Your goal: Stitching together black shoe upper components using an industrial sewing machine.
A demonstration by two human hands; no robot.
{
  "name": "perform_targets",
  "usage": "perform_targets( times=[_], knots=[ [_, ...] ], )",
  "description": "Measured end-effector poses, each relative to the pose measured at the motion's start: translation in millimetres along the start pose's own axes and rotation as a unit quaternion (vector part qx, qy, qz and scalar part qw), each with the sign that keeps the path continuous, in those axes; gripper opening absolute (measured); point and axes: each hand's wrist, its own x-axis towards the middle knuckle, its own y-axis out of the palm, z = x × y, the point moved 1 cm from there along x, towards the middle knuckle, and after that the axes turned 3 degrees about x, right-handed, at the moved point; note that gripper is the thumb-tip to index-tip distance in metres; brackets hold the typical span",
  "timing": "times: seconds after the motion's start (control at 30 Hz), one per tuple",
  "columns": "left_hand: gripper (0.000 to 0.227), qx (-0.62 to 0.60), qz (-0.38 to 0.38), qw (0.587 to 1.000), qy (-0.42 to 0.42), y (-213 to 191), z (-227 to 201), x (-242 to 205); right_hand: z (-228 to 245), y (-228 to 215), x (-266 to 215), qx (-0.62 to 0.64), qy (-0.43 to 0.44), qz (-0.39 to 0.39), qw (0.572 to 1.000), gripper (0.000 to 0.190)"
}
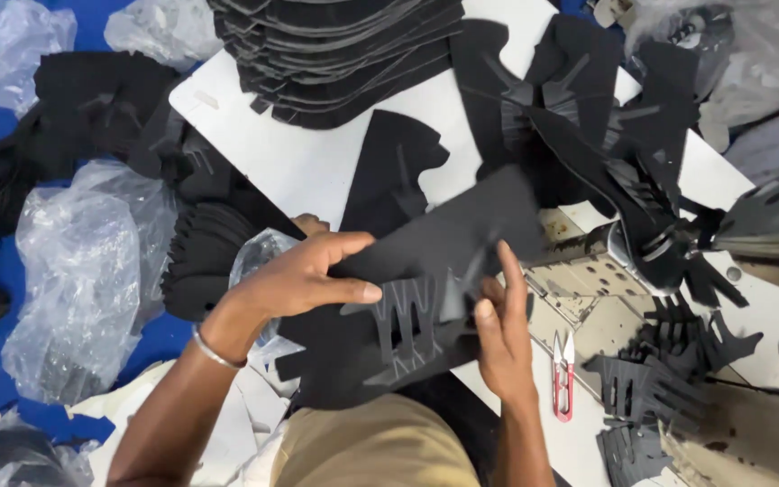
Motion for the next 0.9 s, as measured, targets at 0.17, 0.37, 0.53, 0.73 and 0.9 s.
perform_targets(
  times=[0.17,0.37,0.53,0.73,0.9],
  knots=[
    [0.040,0.088,0.058,0.994,0.035,20,-42,-11,8,-18,-29,0.105,0.042,0.083,0.990,0.048],
    [0.043,0.095,0.125,0.987,0.008,52,-61,7,29,-36,-66,0.121,0.080,-0.015,0.989,0.036],
    [0.049,0.180,0.207,0.962,0.003,86,-75,38,28,-51,-99,0.106,0.149,-0.138,0.973,0.049],
    [0.047,0.155,0.269,0.946,0.088,118,-54,72,18,-75,-123,0.105,0.146,-0.239,0.954,0.050],
    [0.048,0.142,0.283,0.948,0.043,130,-58,80,6,-84,-127,0.115,0.138,-0.242,0.954,0.049]
  ],
)
